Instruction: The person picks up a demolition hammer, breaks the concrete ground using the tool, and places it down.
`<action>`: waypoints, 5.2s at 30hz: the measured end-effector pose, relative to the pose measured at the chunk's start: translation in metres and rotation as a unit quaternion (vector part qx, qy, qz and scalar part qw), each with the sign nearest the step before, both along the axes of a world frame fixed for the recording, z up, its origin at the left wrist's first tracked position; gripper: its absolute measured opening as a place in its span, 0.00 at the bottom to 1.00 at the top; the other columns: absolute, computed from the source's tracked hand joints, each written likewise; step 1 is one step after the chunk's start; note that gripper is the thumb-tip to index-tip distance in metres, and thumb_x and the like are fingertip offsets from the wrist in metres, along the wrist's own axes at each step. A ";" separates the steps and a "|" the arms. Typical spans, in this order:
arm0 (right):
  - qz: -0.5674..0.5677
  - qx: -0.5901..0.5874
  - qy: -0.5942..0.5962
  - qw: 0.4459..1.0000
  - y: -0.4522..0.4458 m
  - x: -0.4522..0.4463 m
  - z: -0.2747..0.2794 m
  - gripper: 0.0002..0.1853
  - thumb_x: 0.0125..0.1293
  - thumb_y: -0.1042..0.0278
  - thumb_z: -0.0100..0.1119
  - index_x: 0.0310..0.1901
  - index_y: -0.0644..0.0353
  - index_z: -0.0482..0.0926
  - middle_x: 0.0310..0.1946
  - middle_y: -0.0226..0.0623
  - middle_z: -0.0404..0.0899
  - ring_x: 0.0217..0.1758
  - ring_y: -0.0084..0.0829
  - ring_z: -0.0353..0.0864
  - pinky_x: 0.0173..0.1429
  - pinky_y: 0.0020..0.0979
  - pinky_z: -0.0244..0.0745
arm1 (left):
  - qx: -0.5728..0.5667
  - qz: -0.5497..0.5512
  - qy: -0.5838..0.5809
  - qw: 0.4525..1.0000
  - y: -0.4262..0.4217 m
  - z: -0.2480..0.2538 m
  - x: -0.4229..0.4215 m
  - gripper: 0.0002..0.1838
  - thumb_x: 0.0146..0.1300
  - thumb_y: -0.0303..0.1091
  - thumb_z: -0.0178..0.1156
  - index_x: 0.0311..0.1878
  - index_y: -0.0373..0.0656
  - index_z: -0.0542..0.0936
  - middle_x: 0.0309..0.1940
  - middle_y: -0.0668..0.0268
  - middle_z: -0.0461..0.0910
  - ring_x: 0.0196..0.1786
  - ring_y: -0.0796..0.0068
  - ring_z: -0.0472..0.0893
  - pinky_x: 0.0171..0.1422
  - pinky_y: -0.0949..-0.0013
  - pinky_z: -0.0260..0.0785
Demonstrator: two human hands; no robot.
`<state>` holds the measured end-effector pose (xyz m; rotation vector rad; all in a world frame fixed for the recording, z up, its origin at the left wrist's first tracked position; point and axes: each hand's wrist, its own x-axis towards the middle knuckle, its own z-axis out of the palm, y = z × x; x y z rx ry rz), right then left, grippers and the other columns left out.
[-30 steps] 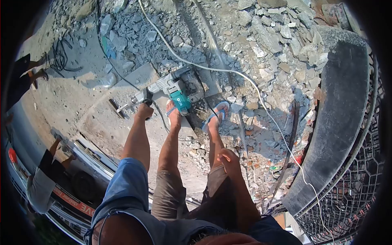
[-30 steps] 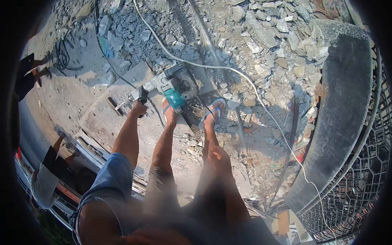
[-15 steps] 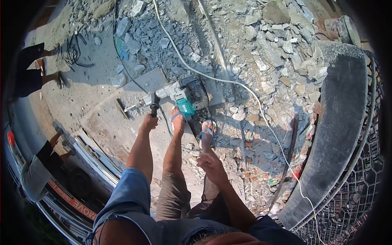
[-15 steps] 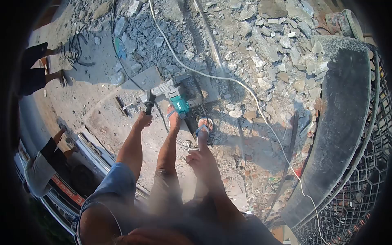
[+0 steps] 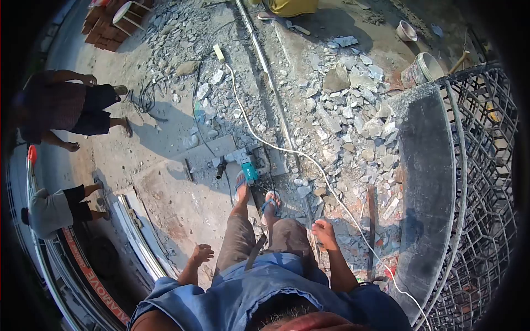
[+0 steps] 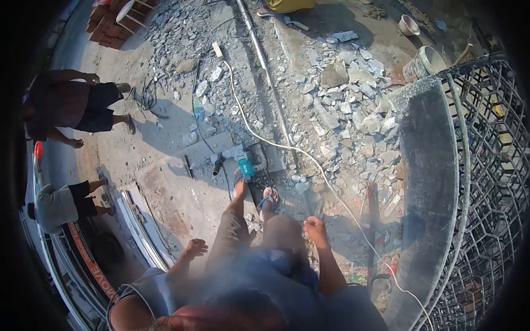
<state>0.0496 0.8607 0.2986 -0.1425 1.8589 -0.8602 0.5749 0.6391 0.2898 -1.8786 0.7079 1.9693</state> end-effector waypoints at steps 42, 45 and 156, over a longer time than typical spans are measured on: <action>0.030 0.102 0.054 0.993 -0.139 -0.027 0.079 0.18 0.66 0.64 0.63 0.56 0.55 0.77 0.35 0.29 0.85 0.31 0.25 0.85 0.31 0.30 0.70 | -0.166 0.051 0.040 0.984 -0.177 0.027 -0.033 0.20 0.64 0.34 0.57 0.58 0.40 0.76 0.42 0.61 0.84 0.37 0.71 0.82 0.38 0.65 0.73; 0.011 0.109 0.068 0.992 -0.135 -0.037 0.070 0.17 0.67 0.66 0.61 0.56 0.56 0.77 0.35 0.29 0.85 0.30 0.25 0.85 0.31 0.30 0.70 | -0.142 0.049 0.033 0.988 -0.179 0.027 -0.044 0.20 0.64 0.34 0.57 0.58 0.40 0.76 0.42 0.61 0.85 0.38 0.70 0.83 0.39 0.64 0.73; 0.121 0.114 0.043 0.985 -0.288 -0.385 0.046 0.23 0.64 0.65 0.66 0.58 0.66 0.76 0.42 0.40 0.83 0.32 0.27 0.85 0.37 0.27 0.75 | -0.070 0.096 -0.060 0.991 -0.185 0.153 -0.268 0.21 0.69 0.54 0.59 0.56 0.51 0.77 0.52 0.65 0.83 0.50 0.70 0.83 0.49 0.65 0.71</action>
